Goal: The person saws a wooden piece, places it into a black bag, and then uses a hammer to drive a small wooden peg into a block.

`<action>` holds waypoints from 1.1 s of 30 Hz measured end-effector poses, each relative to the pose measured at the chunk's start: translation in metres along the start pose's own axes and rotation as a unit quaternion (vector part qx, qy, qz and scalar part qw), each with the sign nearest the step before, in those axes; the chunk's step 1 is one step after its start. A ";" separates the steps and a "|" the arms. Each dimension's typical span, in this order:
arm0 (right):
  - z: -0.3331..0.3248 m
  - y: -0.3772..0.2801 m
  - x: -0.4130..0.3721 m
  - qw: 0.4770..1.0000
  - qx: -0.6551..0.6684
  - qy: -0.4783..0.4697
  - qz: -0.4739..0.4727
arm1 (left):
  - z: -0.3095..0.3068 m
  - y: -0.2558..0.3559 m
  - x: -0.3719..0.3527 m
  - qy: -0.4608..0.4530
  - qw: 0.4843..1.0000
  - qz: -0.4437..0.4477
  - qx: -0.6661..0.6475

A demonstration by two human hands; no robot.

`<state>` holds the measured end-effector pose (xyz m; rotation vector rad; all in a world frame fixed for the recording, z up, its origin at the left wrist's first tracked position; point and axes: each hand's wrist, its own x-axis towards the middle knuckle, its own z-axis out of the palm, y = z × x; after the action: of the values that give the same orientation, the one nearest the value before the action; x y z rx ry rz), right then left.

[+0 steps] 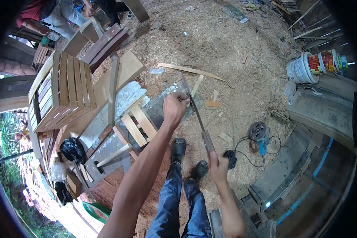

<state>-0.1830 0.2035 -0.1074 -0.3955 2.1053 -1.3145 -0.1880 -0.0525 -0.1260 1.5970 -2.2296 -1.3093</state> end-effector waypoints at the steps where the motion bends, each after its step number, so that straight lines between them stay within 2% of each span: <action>1: -0.004 0.004 -0.005 1.000 0.002 -0.001 -0.002 | 0.000 0.001 0.002 0.003 1.000 0.001 0.001; 3: -0.011 0.010 -0.014 0.996 0.038 -0.027 0.079 | 0.003 -0.003 0.001 0.015 0.999 0.046 -0.012; 5: -0.004 0.011 -0.007 0.996 0.033 -0.023 0.084 | 0.005 -0.008 0.004 0.006 0.999 0.039 -0.017; 8: 0.016 0.001 0.032 0.997 0.060 -0.012 0.044 | -0.002 -0.001 0.004 -0.023 0.999 0.037 0.001; 10: 0.022 -0.014 0.055 0.998 0.036 -0.035 0.032 | -0.001 -0.005 0.006 -0.017 0.998 0.058 0.004; 14: 0.022 -0.024 0.060 0.999 -0.030 -0.016 -0.023 | -0.008 -0.002 0.007 -0.032 0.995 0.088 -0.017; 16: 0.021 -0.024 0.059 0.999 -0.024 -0.018 -0.025 | -0.006 -0.005 0.004 0.095 0.993 0.034 -0.055; 17: 0.022 -0.023 0.060 0.999 -0.022 -0.022 -0.026 | -0.003 -0.002 0.007 0.095 0.993 0.038 -0.053; 19: 0.020 -0.024 0.060 0.999 -0.023 -0.021 -0.027 | 0.015 0.000 0.015 0.271 0.957 0.053 0.087; 21: 0.019 -0.026 0.061 0.999 -0.026 -0.022 -0.026 | 0.033 -0.008 0.026 0.277 0.953 0.070 0.102; 23: 0.017 -0.029 0.061 0.999 -0.026 -0.029 -0.032 | 0.047 -0.017 0.033 0.378 0.893 0.168 0.178; 24: 0.018 -0.031 0.061 0.999 -0.027 -0.028 -0.030 | 0.046 -0.014 0.033 0.376 0.894 0.168 0.178; 26: 0.018 -0.033 0.060 0.999 -0.024 -0.025 -0.023 | 0.039 -0.004 0.026 0.291 0.933 0.099 0.189; 31: 0.024 -0.035 0.056 0.998 -0.040 -0.009 -0.045 | 0.042 -0.006 0.027 0.303 0.927 0.111 0.190; 33: 0.019 -0.037 0.052 0.996 -0.061 -0.058 -0.019 | 0.044 -0.008 0.029 0.298 0.929 0.098 0.196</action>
<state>-0.2128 0.1448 -0.0991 -0.5529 2.0954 -1.1578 -0.2181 -0.0514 -0.1699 1.5432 -2.2340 -0.2640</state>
